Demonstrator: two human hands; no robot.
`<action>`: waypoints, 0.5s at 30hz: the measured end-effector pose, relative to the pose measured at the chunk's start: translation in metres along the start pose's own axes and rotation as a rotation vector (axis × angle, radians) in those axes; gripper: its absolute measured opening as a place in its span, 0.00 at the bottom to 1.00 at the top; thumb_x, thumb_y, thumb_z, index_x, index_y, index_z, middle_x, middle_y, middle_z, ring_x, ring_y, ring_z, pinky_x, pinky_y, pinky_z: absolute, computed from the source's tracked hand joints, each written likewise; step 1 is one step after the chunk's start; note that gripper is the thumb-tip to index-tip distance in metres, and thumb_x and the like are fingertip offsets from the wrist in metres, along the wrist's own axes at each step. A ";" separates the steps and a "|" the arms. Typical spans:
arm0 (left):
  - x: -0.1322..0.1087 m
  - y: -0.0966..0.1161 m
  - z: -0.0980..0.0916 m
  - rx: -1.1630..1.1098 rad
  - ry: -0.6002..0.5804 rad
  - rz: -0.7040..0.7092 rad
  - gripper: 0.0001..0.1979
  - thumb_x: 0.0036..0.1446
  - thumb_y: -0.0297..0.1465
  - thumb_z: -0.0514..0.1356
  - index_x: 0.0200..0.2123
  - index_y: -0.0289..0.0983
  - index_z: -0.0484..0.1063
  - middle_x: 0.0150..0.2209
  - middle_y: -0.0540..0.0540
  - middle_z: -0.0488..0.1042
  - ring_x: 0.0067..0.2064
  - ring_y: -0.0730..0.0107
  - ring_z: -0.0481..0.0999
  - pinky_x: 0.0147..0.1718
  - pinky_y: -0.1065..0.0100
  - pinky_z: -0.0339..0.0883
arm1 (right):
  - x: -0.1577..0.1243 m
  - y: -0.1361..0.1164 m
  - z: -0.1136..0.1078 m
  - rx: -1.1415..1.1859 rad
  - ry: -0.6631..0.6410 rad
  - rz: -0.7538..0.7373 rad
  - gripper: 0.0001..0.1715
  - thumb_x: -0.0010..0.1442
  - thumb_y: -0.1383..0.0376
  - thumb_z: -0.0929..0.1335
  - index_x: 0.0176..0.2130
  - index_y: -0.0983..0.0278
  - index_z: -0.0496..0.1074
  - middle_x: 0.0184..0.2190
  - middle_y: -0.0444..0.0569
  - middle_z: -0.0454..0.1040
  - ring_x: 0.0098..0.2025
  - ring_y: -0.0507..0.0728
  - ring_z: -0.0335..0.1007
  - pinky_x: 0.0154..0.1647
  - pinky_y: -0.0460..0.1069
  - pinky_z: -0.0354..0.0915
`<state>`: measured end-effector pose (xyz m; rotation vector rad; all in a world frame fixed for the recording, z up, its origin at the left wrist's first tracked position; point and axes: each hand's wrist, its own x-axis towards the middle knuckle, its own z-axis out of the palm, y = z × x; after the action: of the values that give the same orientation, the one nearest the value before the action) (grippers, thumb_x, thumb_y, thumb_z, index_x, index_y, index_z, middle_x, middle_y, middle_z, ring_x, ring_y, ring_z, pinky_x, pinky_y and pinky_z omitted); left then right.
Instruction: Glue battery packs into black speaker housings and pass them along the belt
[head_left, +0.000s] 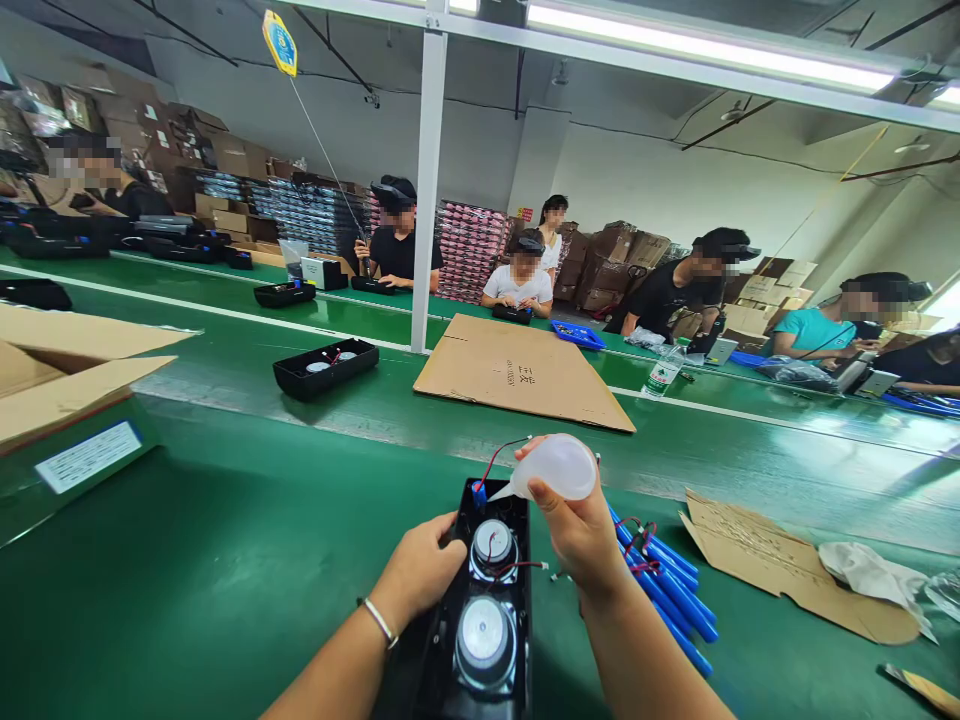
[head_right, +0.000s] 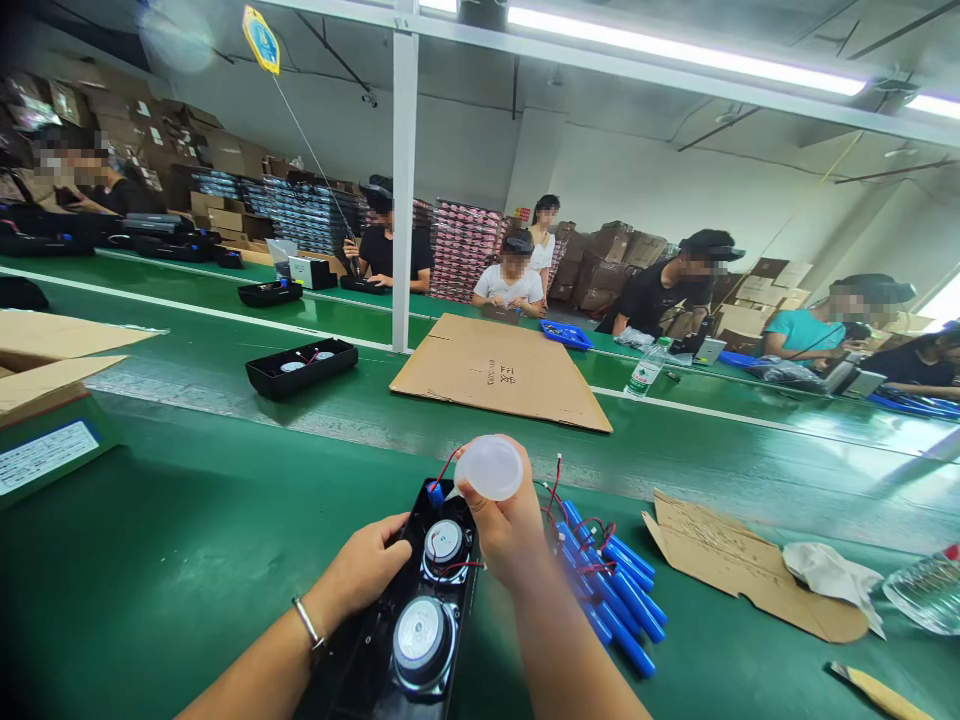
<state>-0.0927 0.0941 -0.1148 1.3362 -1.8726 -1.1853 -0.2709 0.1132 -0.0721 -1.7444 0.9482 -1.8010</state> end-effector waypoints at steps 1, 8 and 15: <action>0.000 0.000 0.000 -0.001 -0.001 -0.001 0.20 0.48 0.29 0.48 0.42 0.35 0.74 0.38 0.49 0.74 0.41 0.65 0.71 0.39 0.72 0.62 | 0.001 0.001 0.000 0.008 -0.001 -0.008 0.20 0.59 0.62 0.66 0.48 0.68 0.59 0.43 0.53 0.68 0.46 0.52 0.66 0.49 0.48 0.63; 0.001 -0.003 -0.002 0.038 -0.024 -0.009 0.26 0.49 0.29 0.47 0.51 0.36 0.69 0.47 0.49 0.71 0.46 0.66 0.70 0.45 0.72 0.61 | 0.002 -0.004 0.004 0.070 -0.003 -0.023 0.19 0.58 0.61 0.66 0.48 0.66 0.61 0.42 0.51 0.68 0.45 0.49 0.66 0.48 0.46 0.63; 0.016 -0.015 -0.006 0.134 -0.068 -0.114 0.29 0.52 0.33 0.48 0.59 0.36 0.60 0.54 0.50 0.65 0.54 0.67 0.65 0.52 0.72 0.56 | 0.016 -0.019 -0.033 0.293 0.105 0.108 0.27 0.54 0.55 0.68 0.48 0.67 0.62 0.45 0.53 0.67 0.43 0.51 0.65 0.44 0.46 0.65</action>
<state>-0.0872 0.0752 -0.1261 1.5105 -1.9762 -1.1929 -0.3021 0.1193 -0.0463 -1.4062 0.7578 -1.8693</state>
